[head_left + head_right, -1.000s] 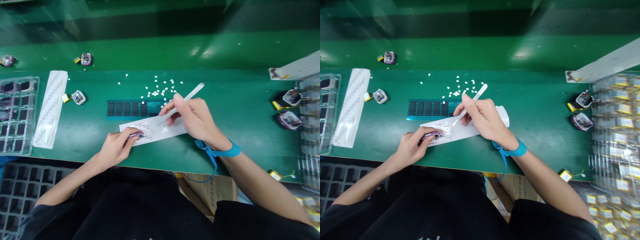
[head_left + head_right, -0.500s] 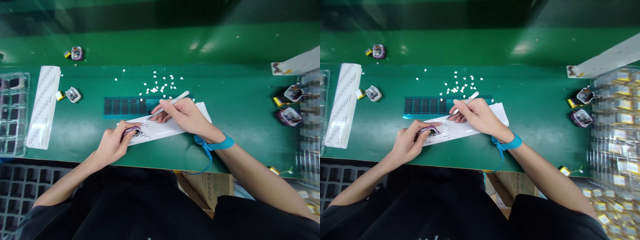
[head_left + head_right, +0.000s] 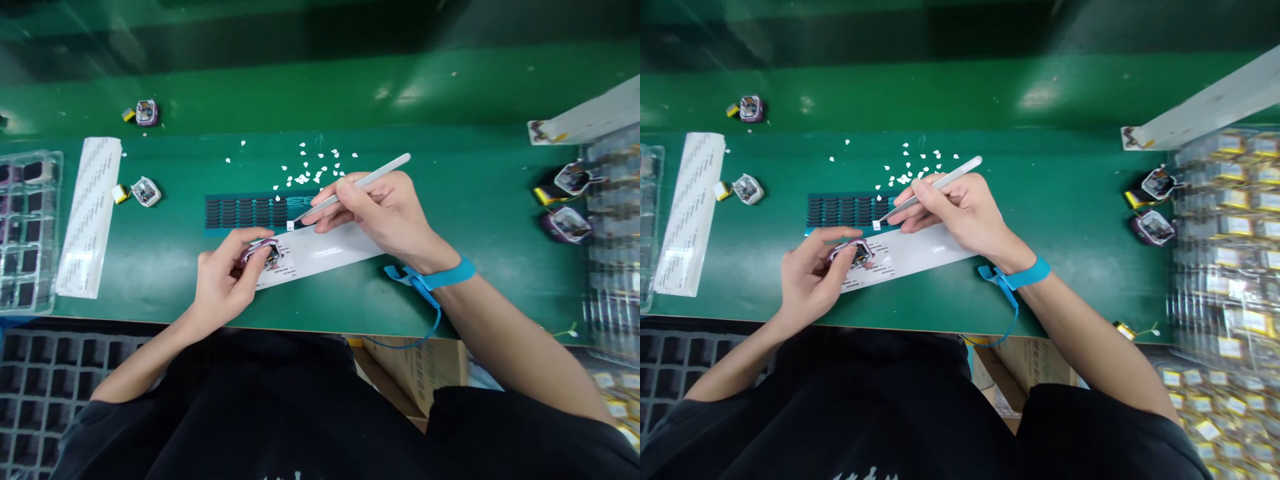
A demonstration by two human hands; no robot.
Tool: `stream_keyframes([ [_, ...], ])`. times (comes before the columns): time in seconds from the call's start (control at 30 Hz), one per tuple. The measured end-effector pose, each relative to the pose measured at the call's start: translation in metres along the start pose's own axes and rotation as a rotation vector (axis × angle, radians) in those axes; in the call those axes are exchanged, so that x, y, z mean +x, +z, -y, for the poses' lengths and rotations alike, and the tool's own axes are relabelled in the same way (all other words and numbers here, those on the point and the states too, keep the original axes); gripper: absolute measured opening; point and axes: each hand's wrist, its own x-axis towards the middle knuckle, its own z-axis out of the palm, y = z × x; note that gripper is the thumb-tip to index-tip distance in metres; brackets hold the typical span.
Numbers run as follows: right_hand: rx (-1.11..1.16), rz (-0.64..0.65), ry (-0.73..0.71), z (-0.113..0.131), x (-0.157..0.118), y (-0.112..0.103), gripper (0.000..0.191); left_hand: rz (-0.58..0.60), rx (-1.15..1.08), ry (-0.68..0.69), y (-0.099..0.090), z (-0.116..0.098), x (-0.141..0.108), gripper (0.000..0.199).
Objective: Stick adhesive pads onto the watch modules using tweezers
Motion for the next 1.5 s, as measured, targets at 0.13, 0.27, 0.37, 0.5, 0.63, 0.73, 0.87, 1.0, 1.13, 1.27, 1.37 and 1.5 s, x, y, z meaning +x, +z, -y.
stream_keyframes([
  [0.13,0.023,-0.067,-0.047,0.009,-0.011,0.011,0.041,0.204,-0.411,-0.229,0.004,-0.015,0.015,0.019],
  [0.27,-0.004,-0.023,-0.114,0.014,-0.019,0.018,0.038,0.300,-0.515,-0.242,0.012,-0.022,0.021,0.033],
  [0.37,-0.113,-0.019,-0.152,0.018,-0.021,0.019,0.043,0.258,-0.534,-0.206,0.018,-0.022,0.019,0.033],
  [0.5,-0.186,-0.013,-0.223,0.019,-0.021,0.019,0.043,0.239,-0.536,-0.194,0.020,-0.022,0.017,0.032],
  [0.63,-0.193,-0.028,-0.202,0.018,-0.021,0.020,0.044,0.240,-0.542,-0.209,0.019,-0.024,0.018,0.031],
  [0.73,-0.206,-0.040,-0.205,0.018,-0.022,0.022,0.044,0.244,-0.536,-0.233,0.019,-0.026,0.019,0.032],
  [0.87,-0.220,-0.049,-0.239,0.017,-0.022,0.023,0.041,0.244,-0.533,-0.243,0.020,-0.026,0.020,0.032],
  [1.0,-0.249,-0.051,-0.256,0.016,-0.022,0.022,0.040,0.224,-0.530,-0.240,0.020,-0.026,0.019,0.031],
  [1.13,-0.282,-0.054,-0.287,0.015,-0.022,0.024,0.035,0.217,-0.514,-0.235,0.021,-0.025,0.019,0.031],
  [1.27,-0.354,-0.063,-0.351,0.014,-0.025,0.023,0.030,0.238,-0.485,-0.216,0.019,-0.023,0.017,0.025],
  [1.37,-0.336,-0.167,-0.448,0.014,-0.025,0.016,0.028,0.276,-0.409,-0.197,0.012,-0.018,0.016,0.031],
  [1.5,-0.528,-0.209,-0.487,0.012,-0.015,0.000,0.027,0.204,-0.180,-0.073,-0.003,-0.005,0.020,0.030],
])
